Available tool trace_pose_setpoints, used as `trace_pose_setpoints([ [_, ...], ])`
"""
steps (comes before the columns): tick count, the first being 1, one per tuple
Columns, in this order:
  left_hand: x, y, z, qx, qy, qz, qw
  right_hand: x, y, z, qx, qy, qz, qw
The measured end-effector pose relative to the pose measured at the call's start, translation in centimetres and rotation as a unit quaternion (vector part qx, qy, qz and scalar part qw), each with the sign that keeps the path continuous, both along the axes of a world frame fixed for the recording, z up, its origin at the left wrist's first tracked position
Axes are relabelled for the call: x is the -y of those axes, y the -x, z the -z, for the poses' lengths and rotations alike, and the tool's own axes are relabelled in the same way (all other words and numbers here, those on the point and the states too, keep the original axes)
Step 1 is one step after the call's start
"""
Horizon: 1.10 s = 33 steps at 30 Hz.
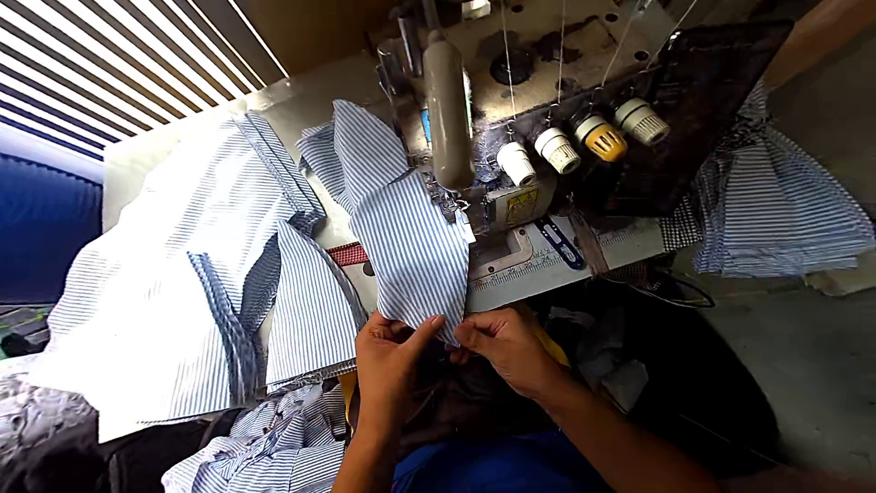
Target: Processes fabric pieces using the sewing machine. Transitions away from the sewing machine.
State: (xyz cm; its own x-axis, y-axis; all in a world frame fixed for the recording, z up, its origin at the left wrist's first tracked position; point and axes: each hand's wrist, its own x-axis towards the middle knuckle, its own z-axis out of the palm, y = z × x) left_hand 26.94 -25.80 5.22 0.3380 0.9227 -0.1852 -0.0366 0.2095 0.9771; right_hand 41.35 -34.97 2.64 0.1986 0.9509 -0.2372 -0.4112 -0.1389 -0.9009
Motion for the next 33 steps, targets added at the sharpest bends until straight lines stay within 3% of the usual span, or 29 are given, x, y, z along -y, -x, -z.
trace_pose_setpoints([
  [3, 0.2, 0.0, 0.8, 0.022, -0.036, -0.025, 0.999, -0.1, 0.8, 0.1, -0.008, 0.008, 0.062, 0.998],
  [6, 0.7, 1.0, 2.8, -0.021, -0.205, -0.072, 0.976, 0.0, 1.0, 0.1, -0.001, -0.007, 0.084, 0.996],
  [8, 0.6, 1.6, 4.2, -0.094, -0.361, -0.109, 0.922, 0.3, 1.0, 0.0, 0.007, -0.014, 0.083, 0.996],
  [10, 0.0, 1.7, 4.7, -0.181, -0.502, -0.087, 0.841, 0.8, 1.2, -0.5, 0.017, -0.017, 0.078, 0.997],
  [12, -0.8, 1.3, 3.6, -0.233, -0.596, 0.003, 0.768, 1.3, 1.5, -1.2, 0.007, -0.023, 0.07, 0.997],
  [14, -2.1, 0.8, 2.0, -0.21, -0.637, 0.099, 0.735, 1.6, 1.6, -1.7, -0.035, -0.034, 0.062, 0.997],
  [19, -5.5, -0.6, -0.5, -0.163, -0.644, 0.197, 0.721, 0.1, 0.4, -1.8, -0.055, -0.06, 0.065, 0.995],
  [25, -6.5, -1.7, -1.3, -0.185, -0.644, 0.191, 0.717, -2.1, -2.2, -2.0, 0.038, -0.094, 0.097, 0.99],
  [33, -9.2, -2.5, -2.0, -0.18, -0.582, 0.197, 0.768, -6.4, -4.3, -3.1, 0.194, -0.063, 0.15, 0.967],
])
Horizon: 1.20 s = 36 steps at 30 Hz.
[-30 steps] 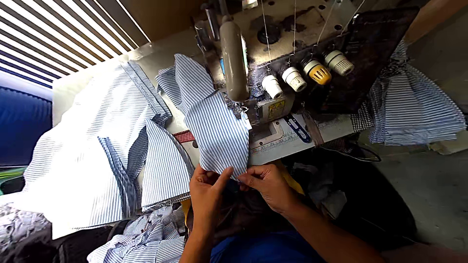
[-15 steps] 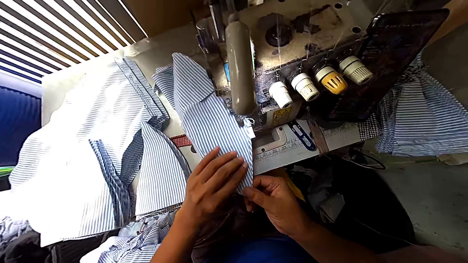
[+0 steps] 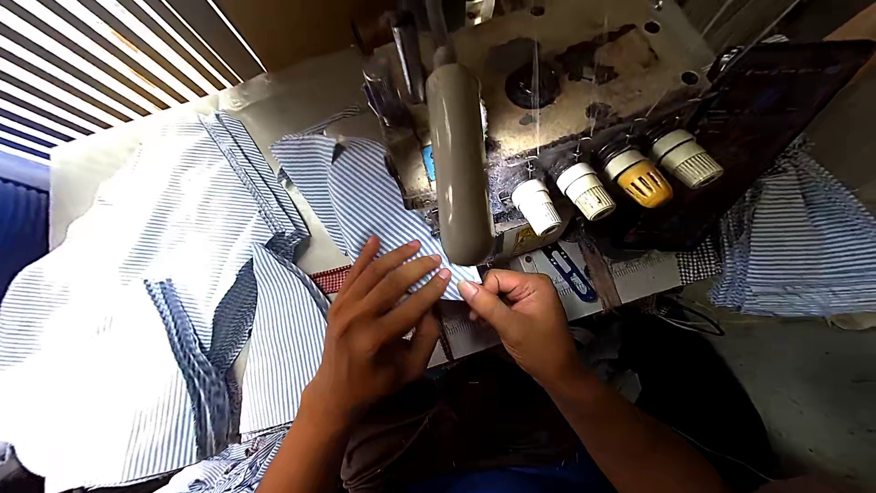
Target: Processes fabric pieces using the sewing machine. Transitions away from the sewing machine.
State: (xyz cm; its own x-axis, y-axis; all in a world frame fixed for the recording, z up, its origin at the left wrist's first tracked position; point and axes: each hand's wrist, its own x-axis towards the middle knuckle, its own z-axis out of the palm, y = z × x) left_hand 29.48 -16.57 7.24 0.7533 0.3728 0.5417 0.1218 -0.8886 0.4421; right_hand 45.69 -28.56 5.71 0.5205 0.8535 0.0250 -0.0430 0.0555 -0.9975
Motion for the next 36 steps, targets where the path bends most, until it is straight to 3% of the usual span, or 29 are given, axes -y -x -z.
trace_pose_setpoints([
  [7, -3.8, -1.2, -1.6, -0.01, 0.011, -0.004, 1.0, -1.1, -1.1, -1.0, 0.12, 0.059, 0.01, 0.991],
  [11, -5.2, -1.9, -2.1, -0.025, 0.019, -0.046, 0.998, -0.3, -1.8, 1.9, 0.139, -0.025, -0.053, 0.989],
  [14, -4.7, -2.2, -1.9, -0.021, 0.038, -0.099, 0.994, 0.6, -2.0, 4.4, 0.232, -0.069, -0.088, 0.966],
  [18, -3.0, -1.5, -1.6, -0.029, 0.064, -0.143, 0.987, 1.0, -1.2, 4.7, 0.333, -0.071, -0.084, 0.936],
  [23, -5.8, 6.1, -1.8, -0.065, 0.073, -0.2, 0.975, 0.1, 1.5, 3.6, 0.318, -0.104, -0.185, 0.924],
  [27, -11.0, 16.8, -2.6, -0.115, 0.052, -0.356, 0.926, -2.6, 7.6, 1.0, 0.366, -0.083, -0.255, 0.891],
  [31, -13.3, 23.3, -2.0, -0.171, 0.103, -0.481, 0.854, -8.6, 13.0, -0.3, 0.508, 0.05, -0.173, 0.842],
  [34, -12.8, 24.4, 0.2, -0.091, 0.115, -0.448, 0.882, -13.2, 14.0, -0.6, 0.516, 0.182, -0.147, 0.824],
  [36, -12.4, 24.8, 0.7, -0.024, 0.122, -0.422, 0.898, -15.0, 13.5, -0.7, 0.468, 0.222, -0.166, 0.839],
])
